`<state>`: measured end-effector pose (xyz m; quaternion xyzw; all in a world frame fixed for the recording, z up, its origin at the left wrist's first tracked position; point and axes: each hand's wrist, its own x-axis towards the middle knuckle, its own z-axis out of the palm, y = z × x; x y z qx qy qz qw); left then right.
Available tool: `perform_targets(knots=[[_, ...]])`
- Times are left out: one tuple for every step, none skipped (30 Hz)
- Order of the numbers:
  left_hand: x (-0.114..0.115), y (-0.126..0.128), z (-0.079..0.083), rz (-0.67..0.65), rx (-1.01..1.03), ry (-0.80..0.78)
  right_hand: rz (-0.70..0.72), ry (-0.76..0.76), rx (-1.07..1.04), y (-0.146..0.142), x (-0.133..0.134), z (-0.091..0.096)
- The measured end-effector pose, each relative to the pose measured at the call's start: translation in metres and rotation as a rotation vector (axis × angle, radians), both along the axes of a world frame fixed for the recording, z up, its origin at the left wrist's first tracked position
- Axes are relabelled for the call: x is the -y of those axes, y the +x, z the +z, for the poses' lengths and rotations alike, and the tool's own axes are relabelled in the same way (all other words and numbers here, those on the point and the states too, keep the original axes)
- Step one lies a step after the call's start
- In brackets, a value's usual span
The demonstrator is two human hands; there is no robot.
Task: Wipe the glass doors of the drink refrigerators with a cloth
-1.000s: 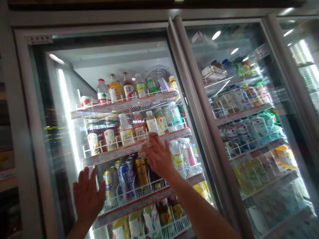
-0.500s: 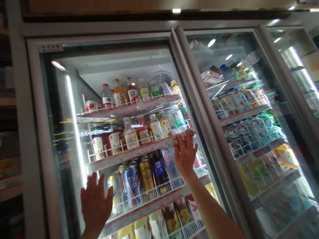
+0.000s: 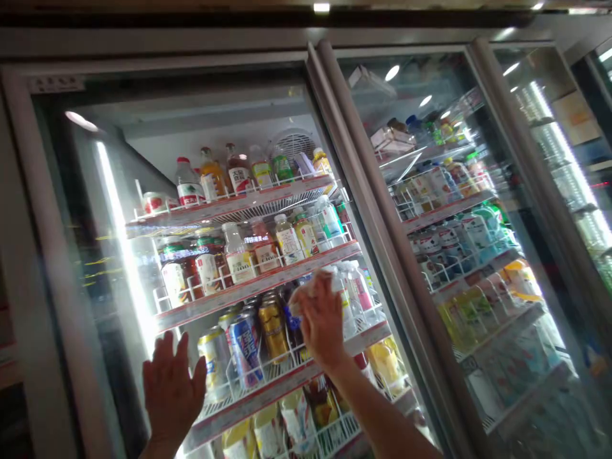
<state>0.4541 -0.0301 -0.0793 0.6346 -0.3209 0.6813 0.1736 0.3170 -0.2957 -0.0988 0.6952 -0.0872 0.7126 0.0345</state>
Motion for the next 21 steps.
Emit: perform_targets(knots=[[0.0,0.0,0.0,-0.003,-0.004,0.0,0.036,-0.11,-0.086,0.0,-0.004,-0.004],[0.001,0.001,0.0,-0.005,-0.008,0.0,0.054,-0.173,-0.128,0.0,-0.006,-0.008],[0.001,0.001,0.0,-0.005,-0.014,-0.002,0.048,-0.172,-0.12,-0.002,-0.003,-0.01],[0.001,0.002,-0.001,-0.005,-0.018,-0.004,0.021,-0.113,-0.074,-0.004,0.002,-0.01],[0.001,0.002,-0.001,-0.004,-0.024,-0.005,-0.018,-0.001,0.012,-0.005,0.008,-0.009],[0.001,0.002,-0.002,-0.001,-0.031,-0.007,-0.054,0.124,0.109,-0.005,0.012,-0.007],[0.001,0.002,-0.002,0.003,-0.04,-0.009,-0.072,0.22,0.185,-0.003,0.012,-0.004],[0.001,0.002,-0.003,0.007,-0.048,-0.01,-0.069,0.265,0.219,0.0,0.009,-0.002],[0.001,0.002,-0.003,0.011,-0.056,-0.007,-0.042,0.239,0.201,0.004,0.002,-0.001],[0.0,0.002,-0.003,0.018,-0.06,0.0,0.005,0.14,0.138,0.008,-0.008,-0.002],[0.0,0.002,-0.002,0.024,-0.062,0.005,0.058,0.005,0.044,0.011,-0.017,-0.004],[0.0,0.001,-0.002,0.03,-0.06,0.007,0.101,-0.124,-0.045,0.012,-0.023,-0.006],[-0.001,0.002,-0.002,0.035,-0.052,0.008,0.126,-0.207,-0.102,0.011,-0.026,-0.009],[-0.001,0.002,-0.002,0.04,-0.041,0.01,0.125,-0.222,-0.116,0.009,-0.023,-0.012],[-0.001,0.002,-0.002,0.043,-0.03,0.011,0.098,-0.159,-0.082,0.006,-0.018,-0.014],[-0.001,0.002,-0.002,0.045,-0.019,0.011,0.051,-0.036,-0.012,0.003,-0.01,-0.015],[-0.001,0.002,-0.002,0.045,-0.011,0.01,0.001,0.1,0.073,0.0,-0.003,-0.016],[-0.001,0.002,-0.002,0.044,-0.009,0.012,-0.037,0.206,0.137,-0.001,0.001,-0.016],[0.0,0.002,-0.002,0.044,-0.012,0.01,-0.054,0.258,0.164,-0.002,0.001,-0.016],[0.0,0.002,-0.002,0.042,-0.019,0.005,-0.042,0.241,0.144,-0.001,-0.002,-0.017],[0.0,0.001,-0.002,0.042,-0.026,0.002,-0.004,0.152,0.088,0.0,-0.008,-0.018]])
